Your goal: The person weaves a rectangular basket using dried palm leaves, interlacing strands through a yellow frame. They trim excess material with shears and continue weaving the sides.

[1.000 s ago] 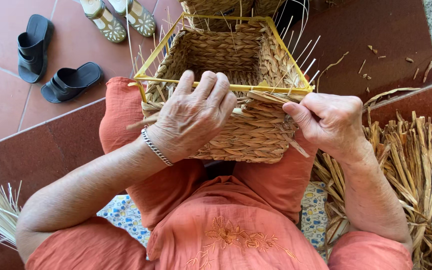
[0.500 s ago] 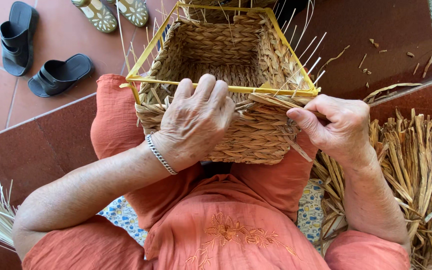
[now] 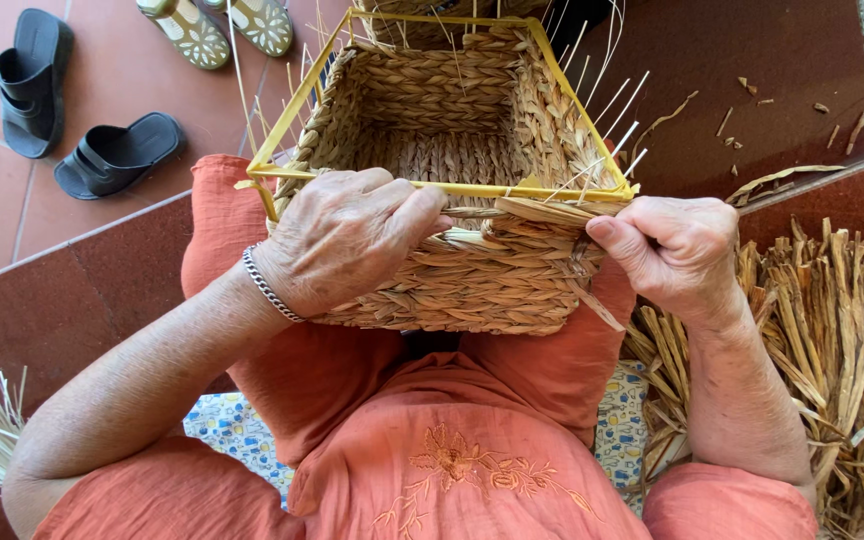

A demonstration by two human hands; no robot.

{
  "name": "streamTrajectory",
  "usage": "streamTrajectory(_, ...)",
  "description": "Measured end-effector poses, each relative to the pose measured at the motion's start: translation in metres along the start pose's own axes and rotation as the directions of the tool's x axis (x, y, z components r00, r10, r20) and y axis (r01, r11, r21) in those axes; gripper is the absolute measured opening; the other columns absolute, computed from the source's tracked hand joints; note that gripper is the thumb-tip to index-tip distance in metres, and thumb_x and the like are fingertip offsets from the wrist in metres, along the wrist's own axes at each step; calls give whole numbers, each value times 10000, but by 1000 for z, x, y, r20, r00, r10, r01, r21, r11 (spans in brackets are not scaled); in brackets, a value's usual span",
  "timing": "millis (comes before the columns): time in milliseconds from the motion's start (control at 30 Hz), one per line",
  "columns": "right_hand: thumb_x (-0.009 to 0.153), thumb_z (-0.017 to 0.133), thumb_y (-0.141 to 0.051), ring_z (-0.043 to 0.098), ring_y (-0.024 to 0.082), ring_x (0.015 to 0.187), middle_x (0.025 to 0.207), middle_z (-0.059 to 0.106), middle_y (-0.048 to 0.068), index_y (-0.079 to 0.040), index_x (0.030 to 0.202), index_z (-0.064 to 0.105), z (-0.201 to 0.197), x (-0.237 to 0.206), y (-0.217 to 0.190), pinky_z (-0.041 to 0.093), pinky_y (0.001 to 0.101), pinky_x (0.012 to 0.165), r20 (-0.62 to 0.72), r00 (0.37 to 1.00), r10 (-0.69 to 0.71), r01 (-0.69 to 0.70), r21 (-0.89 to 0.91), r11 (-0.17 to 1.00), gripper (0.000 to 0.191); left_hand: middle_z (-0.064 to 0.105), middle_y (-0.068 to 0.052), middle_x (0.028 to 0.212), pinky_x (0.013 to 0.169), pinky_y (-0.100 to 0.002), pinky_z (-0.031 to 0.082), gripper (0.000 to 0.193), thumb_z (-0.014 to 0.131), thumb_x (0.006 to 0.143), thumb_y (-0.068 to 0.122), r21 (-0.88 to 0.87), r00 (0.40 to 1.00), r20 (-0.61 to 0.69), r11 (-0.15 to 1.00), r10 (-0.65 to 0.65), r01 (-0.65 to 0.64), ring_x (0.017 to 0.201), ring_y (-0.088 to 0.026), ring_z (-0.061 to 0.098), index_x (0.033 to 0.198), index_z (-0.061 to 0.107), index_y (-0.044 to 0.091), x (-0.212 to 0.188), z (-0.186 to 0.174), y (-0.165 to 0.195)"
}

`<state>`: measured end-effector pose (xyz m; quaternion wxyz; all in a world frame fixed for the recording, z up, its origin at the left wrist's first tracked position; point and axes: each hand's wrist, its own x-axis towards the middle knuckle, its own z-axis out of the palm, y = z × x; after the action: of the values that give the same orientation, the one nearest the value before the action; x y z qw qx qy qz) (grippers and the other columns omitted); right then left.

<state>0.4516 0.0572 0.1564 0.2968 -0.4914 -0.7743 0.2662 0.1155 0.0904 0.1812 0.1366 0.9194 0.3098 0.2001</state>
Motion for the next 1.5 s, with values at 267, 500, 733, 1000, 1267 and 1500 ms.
streamTrajectory(267, 1034, 783, -201, 591, 175, 555, 721, 614, 81, -27, 815, 647, 9, -17, 4, 446, 295, 538, -86, 996, -37, 32, -51, 998, 311, 599, -92, 958, 828, -408, 508, 261, 679, 864, 99, 344, 998, -26, 938, 56, -43, 941, -240, 582, 1078, 589, -21, 13, -17, 31)
streamTrajectory(500, 1014, 792, -202, 590, 161, 544, 703, 609, 69, -33, 805, 637, 20, -18, 5, 440, 288, 523, -143, 990, 13, -9, 31, 999, 310, 564, -58, 870, 759, -346, 459, 220, 683, 854, 103, 425, 995, -90, 905, 32, 9, 873, -203, 531, 1058, 705, 24, 34, -3, 19)
streamTrajectory(733, 1017, 782, -206, 581, 175, 563, 702, 580, 72, -39, 806, 613, 27, -19, -2, 442, 299, 519, -194, 980, -31, 31, -6, 1000, 317, 621, -46, 749, 725, -359, 469, 88, 706, 844, 162, 465, 980, 196, 877, 29, -119, 846, -217, 568, 825, 664, 88, 63, 27, 7)
streamTrajectory(1000, 941, 803, -227, 543, 202, 521, 617, 525, 47, -69, 742, 606, 42, -25, -16, 417, 354, 482, -218, 959, -182, 155, -134, 979, 321, 686, -81, 647, 725, -396, 499, 100, 724, 841, 163, 260, 899, 438, 957, 5, -132, 797, -242, 630, 835, 676, 75, 78, 39, -15)
streamTrajectory(1267, 945, 789, -237, 577, 265, 586, 681, 554, 77, -56, 809, 623, 39, -26, -22, 445, 383, 528, -184, 959, -215, 191, -143, 971, 280, 710, -116, 792, 620, -396, 569, 59, 760, 762, 83, 94, 957, 264, 985, 116, -145, 777, -262, 689, 795, 711, 79, 85, 47, -27)
streamTrajectory(1500, 992, 777, -174, 604, 264, 663, 746, 599, 72, -93, 866, 644, 26, -21, -39, 476, 382, 601, -188, 976, -106, 73, -176, 982, 200, 755, -176, 1003, 765, -429, 584, 419, 743, 757, 44, -361, 936, 351, 924, 8, 128, 871, -335, 733, 1174, 714, 36, 82, 42, -34)
